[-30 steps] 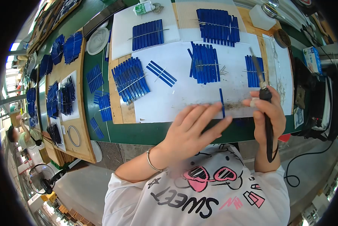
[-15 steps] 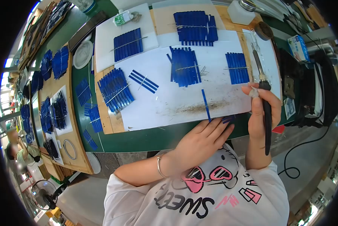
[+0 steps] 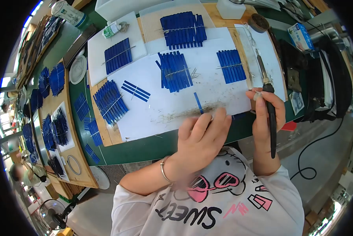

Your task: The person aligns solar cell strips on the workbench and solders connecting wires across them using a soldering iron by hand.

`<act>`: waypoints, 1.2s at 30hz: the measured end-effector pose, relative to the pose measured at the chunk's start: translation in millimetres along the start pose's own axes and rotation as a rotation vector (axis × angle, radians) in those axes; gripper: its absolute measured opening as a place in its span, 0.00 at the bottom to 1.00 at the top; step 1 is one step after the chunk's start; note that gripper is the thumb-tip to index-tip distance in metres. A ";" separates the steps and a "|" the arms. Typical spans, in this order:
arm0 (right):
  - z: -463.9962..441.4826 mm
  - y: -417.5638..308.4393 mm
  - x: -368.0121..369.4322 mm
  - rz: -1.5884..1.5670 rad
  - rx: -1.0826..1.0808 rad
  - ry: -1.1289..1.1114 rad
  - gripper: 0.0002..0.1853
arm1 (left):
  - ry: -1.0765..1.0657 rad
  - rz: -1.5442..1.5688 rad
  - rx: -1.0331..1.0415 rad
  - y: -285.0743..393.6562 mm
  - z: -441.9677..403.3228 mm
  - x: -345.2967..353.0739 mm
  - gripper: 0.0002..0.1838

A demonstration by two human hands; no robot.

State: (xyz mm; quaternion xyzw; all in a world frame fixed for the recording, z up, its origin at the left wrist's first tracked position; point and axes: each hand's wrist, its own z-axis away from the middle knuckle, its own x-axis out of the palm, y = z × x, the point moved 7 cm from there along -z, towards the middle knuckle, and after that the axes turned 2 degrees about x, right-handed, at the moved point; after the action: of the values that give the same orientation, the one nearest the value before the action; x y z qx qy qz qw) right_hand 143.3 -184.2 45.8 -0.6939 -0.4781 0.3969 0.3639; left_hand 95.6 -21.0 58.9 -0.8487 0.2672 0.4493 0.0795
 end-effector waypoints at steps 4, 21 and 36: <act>1.6 3.5 -4.5 -0.060 0.032 0.017 0.10 | -0.048 0.104 0.091 9.2 12.8 -0.7 0.16; -2.8 2.3 -5.1 0.015 -0.005 -0.041 0.08 | 0.016 0.010 0.024 7.1 -7.2 3.4 0.11; -1.2 6.2 -8.9 -0.083 0.004 -0.018 0.09 | -0.179 0.291 0.309 37.9 25.4 11.2 0.20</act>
State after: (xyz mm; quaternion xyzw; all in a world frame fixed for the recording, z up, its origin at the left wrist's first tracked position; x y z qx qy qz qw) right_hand 144.7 -194.6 42.7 -0.6690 -0.5088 0.3888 0.3772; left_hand 62.5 -47.8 39.0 -0.7356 0.4444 0.4835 0.1661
